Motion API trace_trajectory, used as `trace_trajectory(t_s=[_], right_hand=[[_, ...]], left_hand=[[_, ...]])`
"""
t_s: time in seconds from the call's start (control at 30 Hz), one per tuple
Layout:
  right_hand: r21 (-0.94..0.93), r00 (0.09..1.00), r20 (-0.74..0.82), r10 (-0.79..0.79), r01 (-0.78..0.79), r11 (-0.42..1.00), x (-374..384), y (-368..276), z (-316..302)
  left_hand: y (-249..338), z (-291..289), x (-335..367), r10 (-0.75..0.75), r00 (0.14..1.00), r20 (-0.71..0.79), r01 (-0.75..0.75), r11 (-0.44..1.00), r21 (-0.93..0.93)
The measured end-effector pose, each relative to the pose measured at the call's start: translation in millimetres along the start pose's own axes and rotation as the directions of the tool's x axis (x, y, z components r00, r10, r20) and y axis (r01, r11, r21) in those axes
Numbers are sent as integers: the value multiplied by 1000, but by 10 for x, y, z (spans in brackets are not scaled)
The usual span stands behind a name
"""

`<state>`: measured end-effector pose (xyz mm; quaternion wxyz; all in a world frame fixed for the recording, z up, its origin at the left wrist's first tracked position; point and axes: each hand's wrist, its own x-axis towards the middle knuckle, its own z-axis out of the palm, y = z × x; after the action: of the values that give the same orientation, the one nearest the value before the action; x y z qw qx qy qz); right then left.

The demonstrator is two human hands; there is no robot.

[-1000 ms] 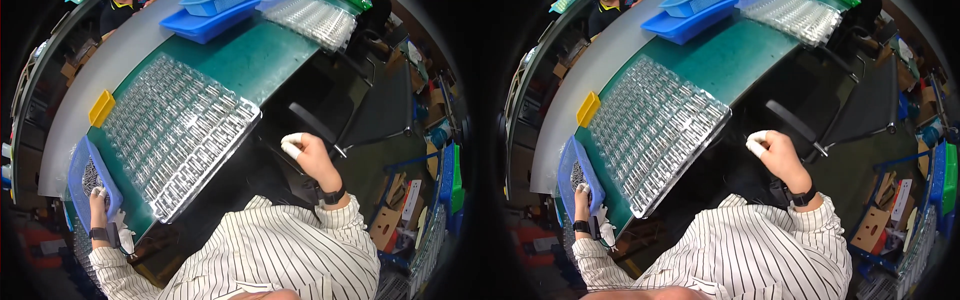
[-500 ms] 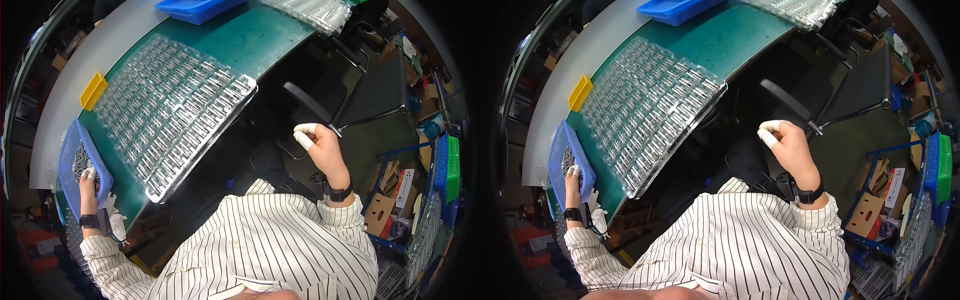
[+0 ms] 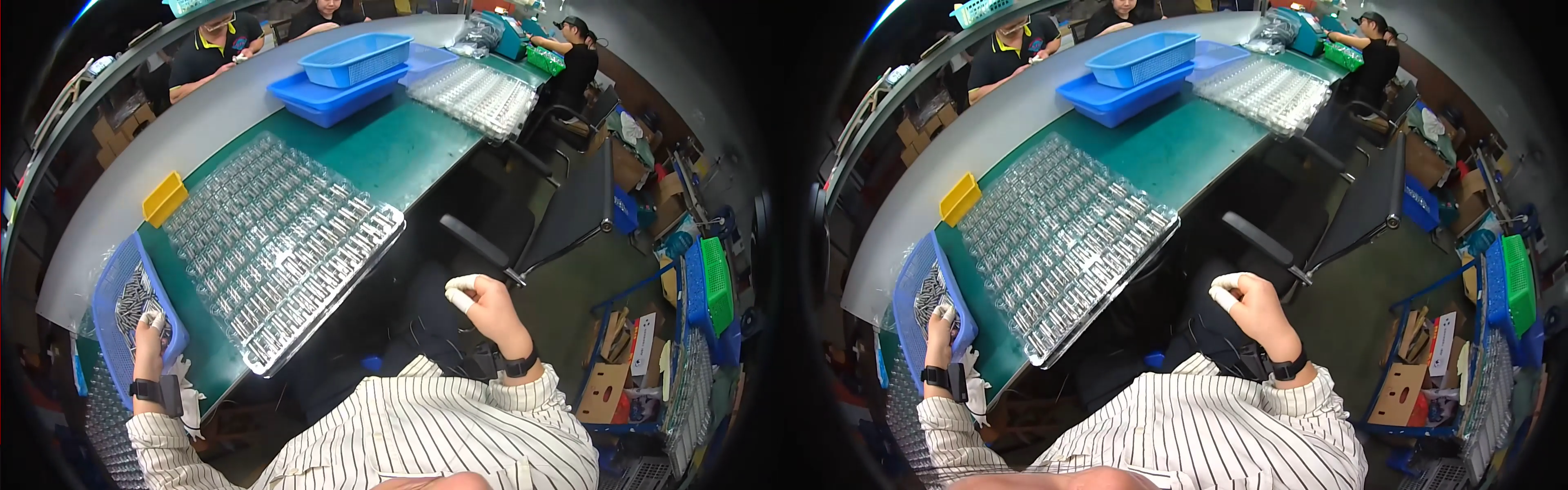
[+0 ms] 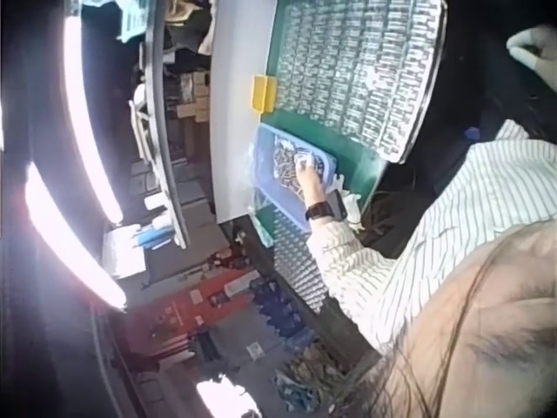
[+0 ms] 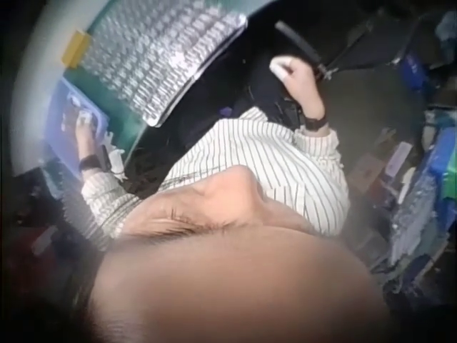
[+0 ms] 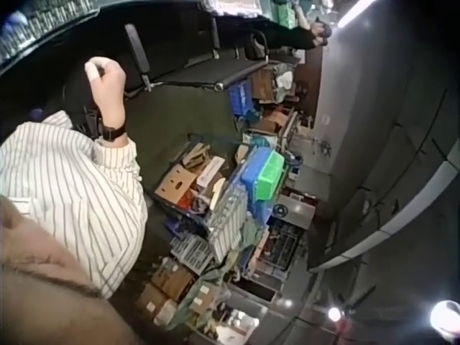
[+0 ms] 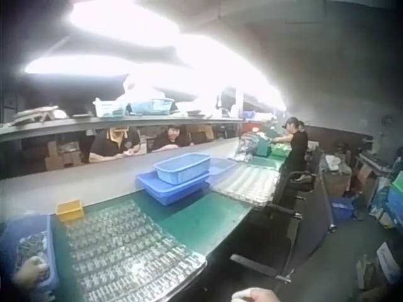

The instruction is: The person picks up metal pins from a blue basket, turns them over in their hands, and places them into the slots of a clear plastic tray.

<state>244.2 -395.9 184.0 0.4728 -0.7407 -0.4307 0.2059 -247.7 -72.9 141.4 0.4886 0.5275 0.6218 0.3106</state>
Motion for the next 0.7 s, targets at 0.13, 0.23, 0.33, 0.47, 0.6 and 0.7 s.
trace_trajectory(t_s=[0.13,0.23,0.33,0.47,0.6,0.7], right_hand=[[0,996,79,31,-31,1000,86,-62,-84],[31,997,74,7,-9,999,225,-48,-137],[70,996,84,-3,-3,998,437,64,-156],[106,990,141,6,-21,994,847,247,-198],[80,977,210,25,-43,996,1326,369,-285],[60,975,222,27,-41,997,1684,460,-312]], left_hand=[[190,59,-107,-37,999,-34,38,999,27],[329,171,-121,-54,998,-39,55,998,29],[447,322,-52,-75,997,-28,76,997,26],[666,552,77,-101,994,-32,103,993,64],[774,784,311,-113,993,-42,115,992,46],[911,970,467,-109,993,-42,111,992,63]])
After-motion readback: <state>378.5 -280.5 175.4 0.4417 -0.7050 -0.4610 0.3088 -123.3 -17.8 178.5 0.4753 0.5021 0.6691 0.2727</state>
